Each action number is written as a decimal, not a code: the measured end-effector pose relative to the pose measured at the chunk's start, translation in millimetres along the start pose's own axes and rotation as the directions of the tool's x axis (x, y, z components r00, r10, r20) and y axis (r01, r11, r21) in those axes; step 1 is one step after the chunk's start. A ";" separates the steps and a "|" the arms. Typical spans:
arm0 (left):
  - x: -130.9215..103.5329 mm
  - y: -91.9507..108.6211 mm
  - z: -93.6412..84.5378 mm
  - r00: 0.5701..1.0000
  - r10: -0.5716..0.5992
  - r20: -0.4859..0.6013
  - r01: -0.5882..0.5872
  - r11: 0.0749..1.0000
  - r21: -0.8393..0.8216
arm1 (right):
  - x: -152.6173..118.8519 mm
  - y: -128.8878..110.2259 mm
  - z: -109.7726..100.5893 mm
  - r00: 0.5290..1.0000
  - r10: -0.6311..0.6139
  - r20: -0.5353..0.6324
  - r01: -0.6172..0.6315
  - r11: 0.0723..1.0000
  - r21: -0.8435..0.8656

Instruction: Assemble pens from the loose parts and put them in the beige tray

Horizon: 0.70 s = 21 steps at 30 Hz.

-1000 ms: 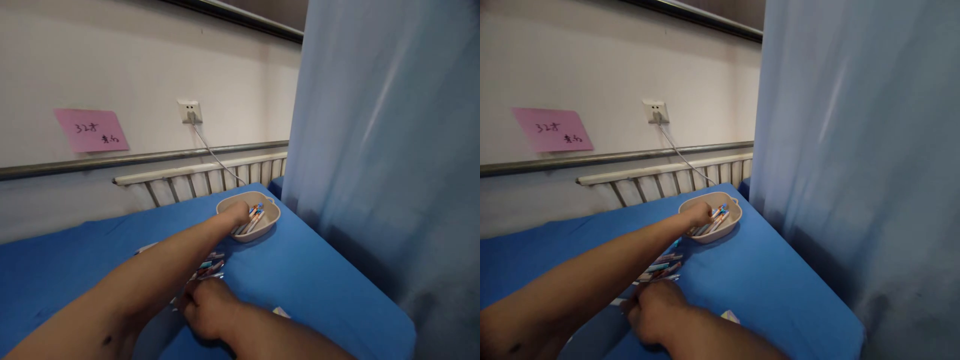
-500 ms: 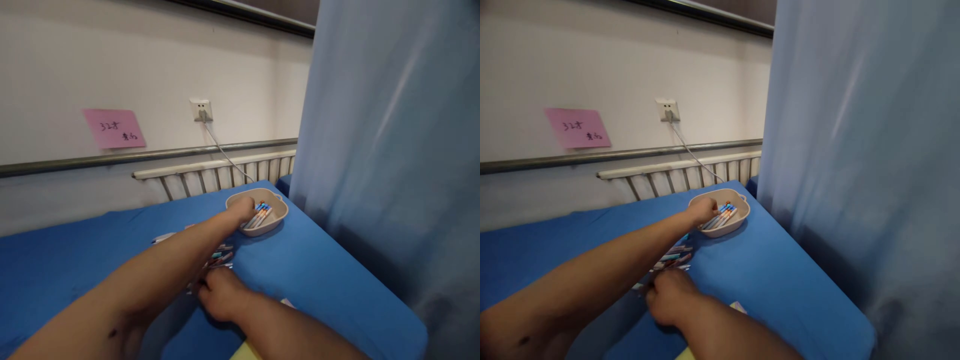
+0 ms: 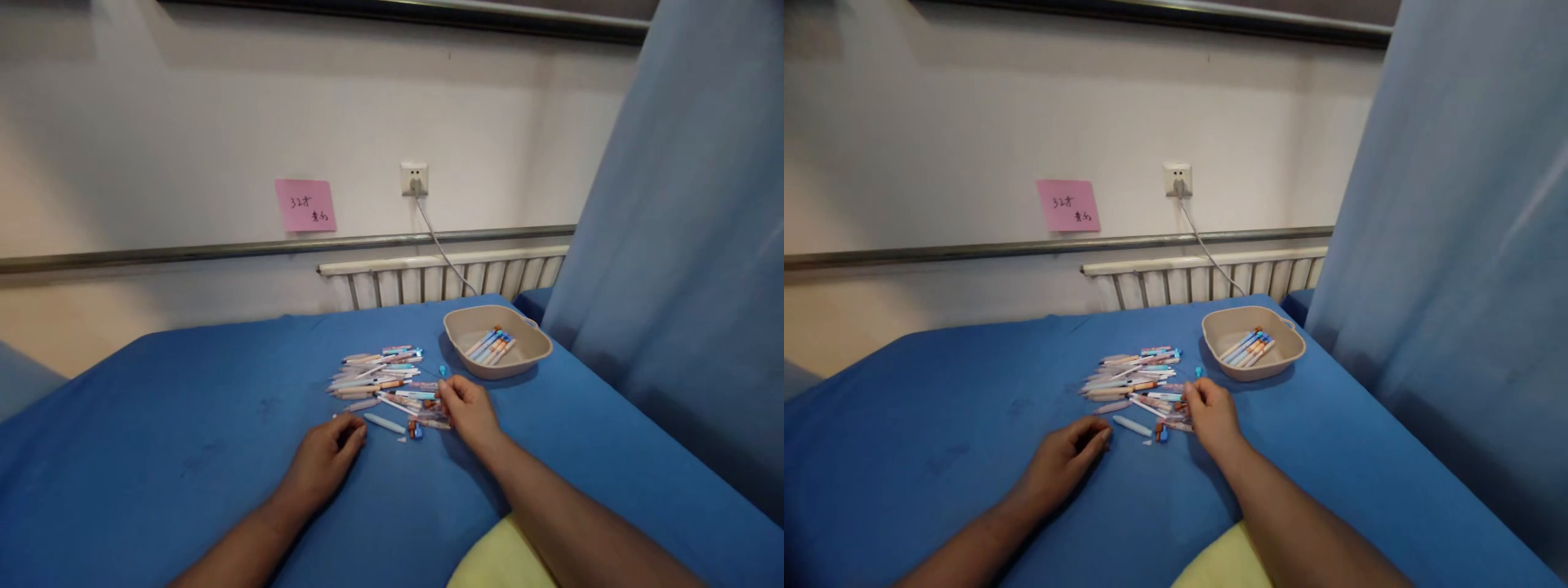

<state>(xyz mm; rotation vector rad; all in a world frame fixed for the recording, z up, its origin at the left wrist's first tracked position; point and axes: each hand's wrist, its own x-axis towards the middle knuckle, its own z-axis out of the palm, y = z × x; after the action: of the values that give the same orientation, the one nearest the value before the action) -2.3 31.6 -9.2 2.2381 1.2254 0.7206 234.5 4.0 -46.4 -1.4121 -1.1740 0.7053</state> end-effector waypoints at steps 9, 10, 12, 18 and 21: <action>6.6 -12.0 2.3 0.990 0.141 0.007 -0.141 0.986 0.092 | -5.5 5.9 -13.6 0.985 0.019 0.174 0.003 0.992 -0.129; 6.8 -13.5 3.6 0.988 0.157 0.007 -0.157 0.982 0.100 | -6.1 5.7 -15.4 0.982 0.016 0.190 0.020 0.983 -0.184; 6.4 -14.8 5.6 0.979 0.203 0.027 -0.205 0.972 0.118 | -8.1 4.2 -17.2 0.975 0.009 0.221 0.055 0.958 -0.281; 4.5 -11.7 7.0 0.955 0.262 0.142 -0.283 0.947 0.152 | -16.8 -3.7 -13.5 0.960 -0.021 0.278 0.137 0.905 -0.403; 3.7 -10.3 7.2 0.961 0.236 0.142 -0.260 0.948 0.184 | -20.3 -10.1 -11.6 0.949 -0.089 0.303 0.221 0.872 -0.436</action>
<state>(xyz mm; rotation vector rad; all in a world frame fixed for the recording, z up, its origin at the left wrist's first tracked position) -2.2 38.6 -20.2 2.5948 1.0082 0.5645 235.7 -20.1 -38.2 -1.6201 -1.7462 0.5314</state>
